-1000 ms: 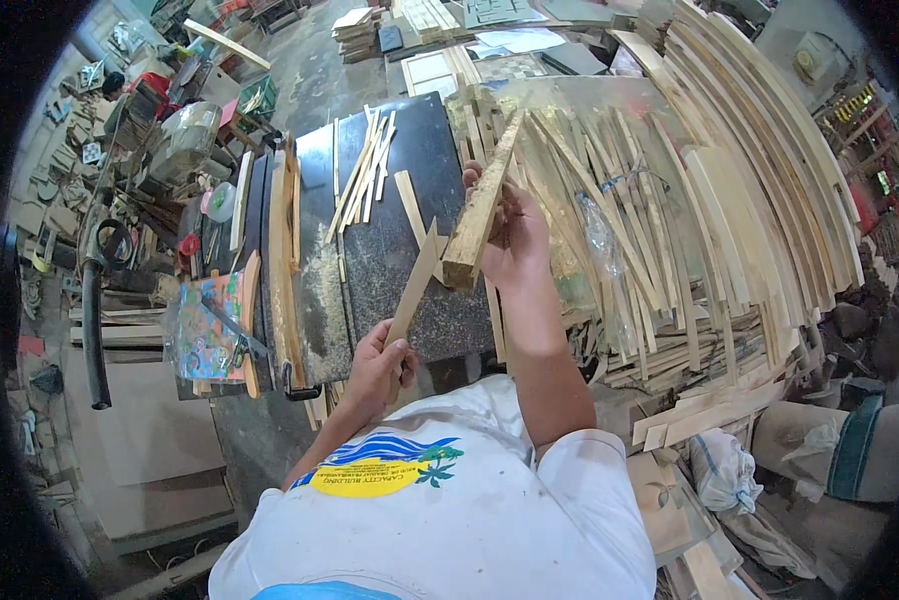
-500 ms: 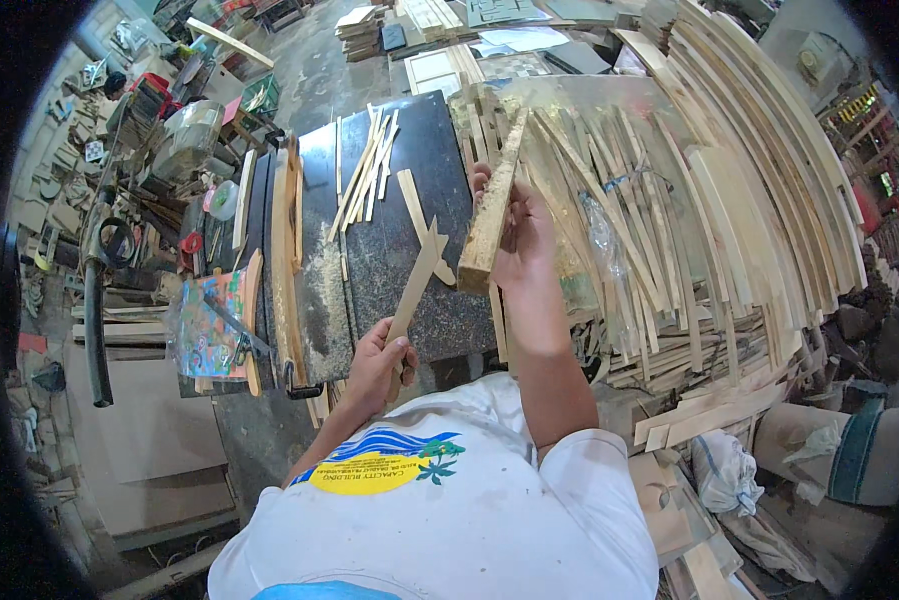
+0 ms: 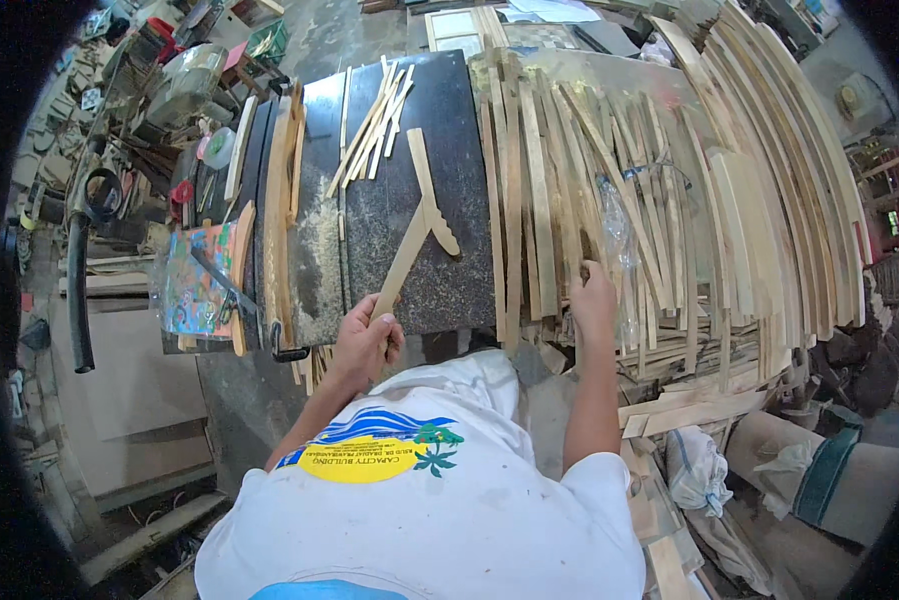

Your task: The person repeatedly picks up thin wooden strips and runs them along a stationary sharpening or smoothing tool on a workbench. They handle the strips one at a time, turning them over and repositioning them, then place the processed pieces into a nearby pile. The task continues throughout the clip without visible completion.

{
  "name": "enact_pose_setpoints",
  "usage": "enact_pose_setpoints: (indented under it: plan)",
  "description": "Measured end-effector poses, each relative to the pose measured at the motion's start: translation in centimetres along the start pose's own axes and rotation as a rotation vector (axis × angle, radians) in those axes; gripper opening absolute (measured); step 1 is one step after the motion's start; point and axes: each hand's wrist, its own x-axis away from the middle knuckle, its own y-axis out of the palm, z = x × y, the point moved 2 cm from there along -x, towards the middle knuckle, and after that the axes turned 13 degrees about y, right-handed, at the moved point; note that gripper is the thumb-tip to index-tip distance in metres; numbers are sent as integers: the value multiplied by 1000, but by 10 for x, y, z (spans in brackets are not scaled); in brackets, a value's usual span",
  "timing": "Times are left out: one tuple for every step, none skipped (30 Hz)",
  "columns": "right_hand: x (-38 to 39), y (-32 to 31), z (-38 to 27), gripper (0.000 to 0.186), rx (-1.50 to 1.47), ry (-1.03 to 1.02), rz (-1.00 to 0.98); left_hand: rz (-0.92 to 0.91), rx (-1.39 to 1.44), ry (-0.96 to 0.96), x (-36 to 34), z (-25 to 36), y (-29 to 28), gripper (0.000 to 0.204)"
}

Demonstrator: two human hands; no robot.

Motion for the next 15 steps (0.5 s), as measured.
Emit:
enact_pose_setpoints:
  plan:
    - [5,4,0,39,67,-60,103,1,-14,-7,-1,-2,0,30]
    - [12,6,-10,37,132,-119,200,3,-10,-10,-2,-4,1,31]
    - [17,13,-19,37,101,-81,82,7,-6,-14,-3,-6,1,31]
    - [27,14,-47,37,68,-47,-34,11,-1,-13,-4,-8,0,31]
    - [36,17,-67,37,34,-7,-143,10,4,-21,-4,-8,1,32]
    - [43,24,-75,37,73,-21,-147,5,7,-27,-5,-6,4,32]
    - [50,34,-80,37,112,-38,-150,3,12,-31,-6,-5,5,32]
    - [51,43,-81,37,150,-58,-153,-10,7,-21,-7,-4,5,33]
    - [50,54,-72,36,125,-81,-142,-22,1,-10,-7,-4,6,33]
    - [45,68,-60,36,97,-103,-129,-36,-8,2,-9,-2,7,33]
    - [41,71,-61,35,70,-132,-121,-24,3,9,-9,-1,6,31]
    - [35,72,-57,36,-104,-37,-242,-12,14,15,-8,-1,6,30]
    - [33,61,-60,36,-274,62,-364,-1,27,18,-7,-1,6,29]
    - [32,56,-64,37,-444,163,-485,10,32,16,-6,-2,3,29]
    - [33,64,-64,36,-759,194,-534,20,38,13,-6,-3,0,28]
